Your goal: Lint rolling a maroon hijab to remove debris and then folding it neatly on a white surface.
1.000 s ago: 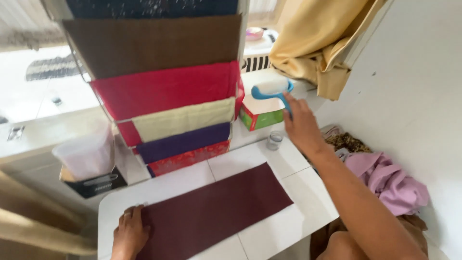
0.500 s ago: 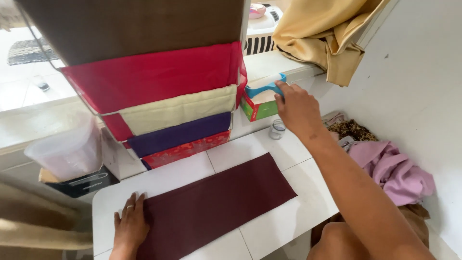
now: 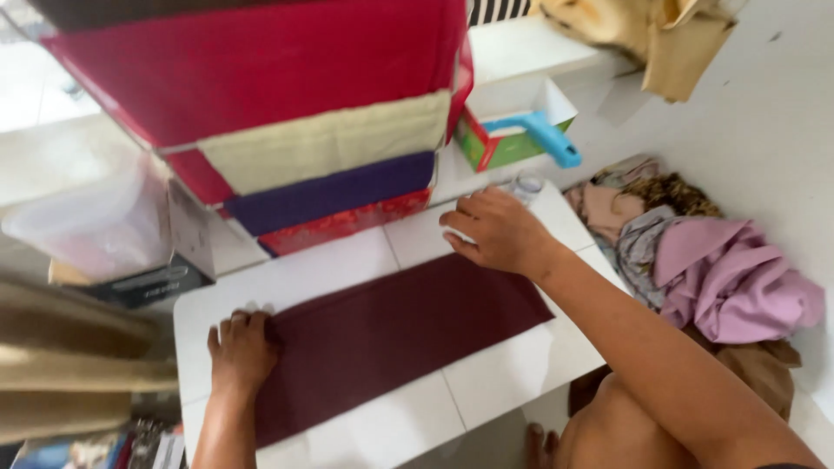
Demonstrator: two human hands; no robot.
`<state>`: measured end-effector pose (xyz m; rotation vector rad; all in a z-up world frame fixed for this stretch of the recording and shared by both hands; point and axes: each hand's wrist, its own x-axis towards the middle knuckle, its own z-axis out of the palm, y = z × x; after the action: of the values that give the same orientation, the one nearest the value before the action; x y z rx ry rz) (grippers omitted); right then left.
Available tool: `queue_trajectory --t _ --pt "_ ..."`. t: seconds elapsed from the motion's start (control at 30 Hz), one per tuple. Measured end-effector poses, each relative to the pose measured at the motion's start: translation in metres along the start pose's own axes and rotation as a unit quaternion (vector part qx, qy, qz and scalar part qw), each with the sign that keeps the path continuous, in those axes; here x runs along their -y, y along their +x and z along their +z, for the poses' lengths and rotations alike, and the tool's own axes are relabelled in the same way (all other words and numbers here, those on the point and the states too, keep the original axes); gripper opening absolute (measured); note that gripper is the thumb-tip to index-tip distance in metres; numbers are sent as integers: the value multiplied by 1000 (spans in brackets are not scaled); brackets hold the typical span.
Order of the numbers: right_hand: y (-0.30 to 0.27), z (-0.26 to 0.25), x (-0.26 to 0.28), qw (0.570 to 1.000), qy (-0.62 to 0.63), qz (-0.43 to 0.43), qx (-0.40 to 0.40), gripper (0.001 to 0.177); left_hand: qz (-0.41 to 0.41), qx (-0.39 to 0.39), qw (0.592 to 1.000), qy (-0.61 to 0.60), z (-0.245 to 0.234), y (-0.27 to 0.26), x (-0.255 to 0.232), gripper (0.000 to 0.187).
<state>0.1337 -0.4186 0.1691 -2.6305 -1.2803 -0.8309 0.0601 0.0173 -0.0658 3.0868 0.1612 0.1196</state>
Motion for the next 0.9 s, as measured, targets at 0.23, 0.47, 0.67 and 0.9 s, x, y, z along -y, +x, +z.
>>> queue_trajectory --t 0.23,0.47,0.67,0.9 --pt "-65 74 -32 882 153 182 407 72 39 106 993 26 -49 -5 -7 31" --pt "-95 97 -60 891 153 193 381 36 31 166 985 -37 -100 -15 -10 31" --pt "-93 51 -52 849 195 270 409 37 -9 171 975 -142 -138 -36 2 27" --pt "-103 0 -67 821 254 363 360 27 40 73 973 -214 -184 -67 8 17"
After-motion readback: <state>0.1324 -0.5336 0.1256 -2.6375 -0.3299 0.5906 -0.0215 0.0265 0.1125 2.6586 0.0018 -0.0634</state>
